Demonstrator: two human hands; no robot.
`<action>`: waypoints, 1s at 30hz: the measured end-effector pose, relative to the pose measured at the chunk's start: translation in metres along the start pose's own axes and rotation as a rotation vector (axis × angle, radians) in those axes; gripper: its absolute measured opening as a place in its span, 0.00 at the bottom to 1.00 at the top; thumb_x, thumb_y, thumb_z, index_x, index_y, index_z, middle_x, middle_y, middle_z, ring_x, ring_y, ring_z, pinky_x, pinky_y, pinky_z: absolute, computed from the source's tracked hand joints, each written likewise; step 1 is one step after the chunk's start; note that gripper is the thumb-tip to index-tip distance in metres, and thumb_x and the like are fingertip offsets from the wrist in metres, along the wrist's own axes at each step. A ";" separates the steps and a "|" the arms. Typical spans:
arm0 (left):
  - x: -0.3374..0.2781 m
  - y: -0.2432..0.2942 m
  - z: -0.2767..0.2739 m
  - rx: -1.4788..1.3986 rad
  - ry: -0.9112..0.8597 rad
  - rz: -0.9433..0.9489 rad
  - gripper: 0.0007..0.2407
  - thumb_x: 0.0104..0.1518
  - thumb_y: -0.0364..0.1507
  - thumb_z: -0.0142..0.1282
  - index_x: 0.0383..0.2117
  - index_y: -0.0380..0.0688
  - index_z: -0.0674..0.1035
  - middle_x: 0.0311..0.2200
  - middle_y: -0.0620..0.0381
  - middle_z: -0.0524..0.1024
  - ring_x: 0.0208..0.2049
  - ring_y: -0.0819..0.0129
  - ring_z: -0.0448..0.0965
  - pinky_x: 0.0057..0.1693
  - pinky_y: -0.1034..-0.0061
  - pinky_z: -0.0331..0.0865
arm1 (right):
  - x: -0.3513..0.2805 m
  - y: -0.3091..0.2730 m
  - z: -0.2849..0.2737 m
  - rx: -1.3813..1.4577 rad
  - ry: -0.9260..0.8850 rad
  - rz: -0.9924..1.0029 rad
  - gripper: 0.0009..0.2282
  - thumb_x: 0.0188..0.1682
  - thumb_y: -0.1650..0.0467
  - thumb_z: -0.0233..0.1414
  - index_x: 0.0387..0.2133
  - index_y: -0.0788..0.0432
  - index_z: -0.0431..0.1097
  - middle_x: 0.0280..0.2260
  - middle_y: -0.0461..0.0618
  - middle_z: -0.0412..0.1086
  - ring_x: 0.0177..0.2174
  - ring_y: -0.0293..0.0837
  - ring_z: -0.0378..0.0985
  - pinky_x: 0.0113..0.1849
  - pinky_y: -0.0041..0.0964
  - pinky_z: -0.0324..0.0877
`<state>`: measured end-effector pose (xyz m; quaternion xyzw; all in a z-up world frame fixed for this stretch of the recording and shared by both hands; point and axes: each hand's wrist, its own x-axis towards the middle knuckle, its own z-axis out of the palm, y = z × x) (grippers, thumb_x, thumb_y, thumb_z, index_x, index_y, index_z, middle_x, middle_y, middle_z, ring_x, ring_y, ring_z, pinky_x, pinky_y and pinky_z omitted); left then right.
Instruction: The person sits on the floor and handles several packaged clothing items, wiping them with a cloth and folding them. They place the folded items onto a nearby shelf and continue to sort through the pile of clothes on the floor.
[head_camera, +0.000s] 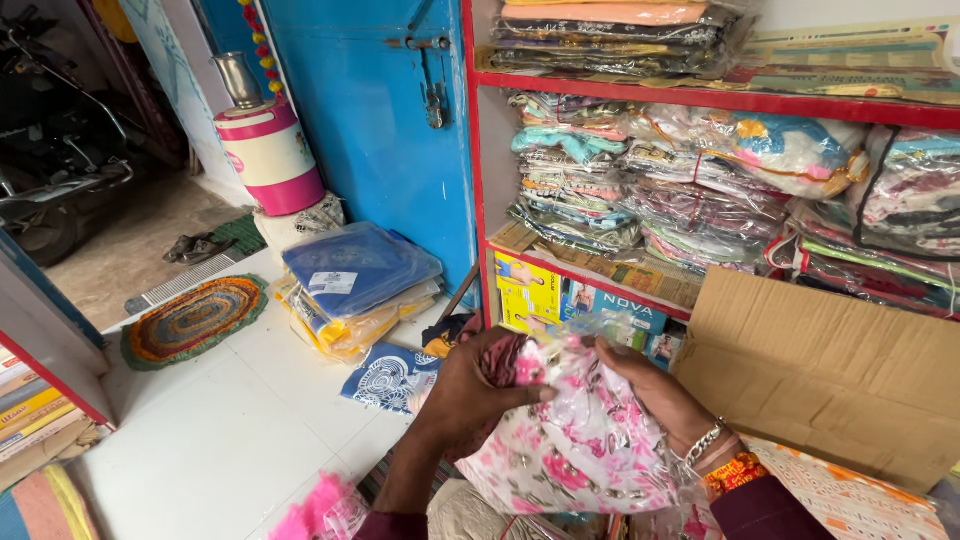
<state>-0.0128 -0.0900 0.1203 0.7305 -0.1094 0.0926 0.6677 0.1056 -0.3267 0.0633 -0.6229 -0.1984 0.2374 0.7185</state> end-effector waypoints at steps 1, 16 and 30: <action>-0.001 0.002 -0.001 0.040 -0.001 -0.060 0.19 0.44 0.26 0.76 0.40 0.33 0.79 0.33 0.56 0.78 0.35 0.75 0.75 0.42 0.76 0.73 | 0.001 -0.001 -0.001 -0.078 0.061 0.017 0.21 0.53 0.58 0.50 0.54 0.57 0.73 0.54 0.43 0.72 0.53 0.36 0.71 0.53 0.33 0.64; 0.003 -0.009 0.022 0.858 -0.099 0.492 0.20 0.33 0.23 0.73 0.38 0.43 0.82 0.30 0.50 0.79 0.37 0.51 0.79 0.45 0.57 0.69 | -0.010 -0.029 0.067 -1.260 -0.058 0.032 0.43 0.31 0.59 0.70 0.55 0.64 0.50 0.43 0.66 0.72 0.41 0.58 0.79 0.43 0.48 0.74; 0.003 -0.132 -0.104 -0.193 1.244 0.080 0.15 0.57 0.32 0.66 0.44 0.37 0.78 0.40 0.52 0.81 0.36 0.72 0.80 0.43 0.77 0.74 | 0.028 0.059 -0.032 -0.867 0.038 -0.065 0.42 0.34 0.60 0.72 0.60 0.65 0.60 0.58 0.58 0.66 0.60 0.47 0.67 0.59 0.43 0.63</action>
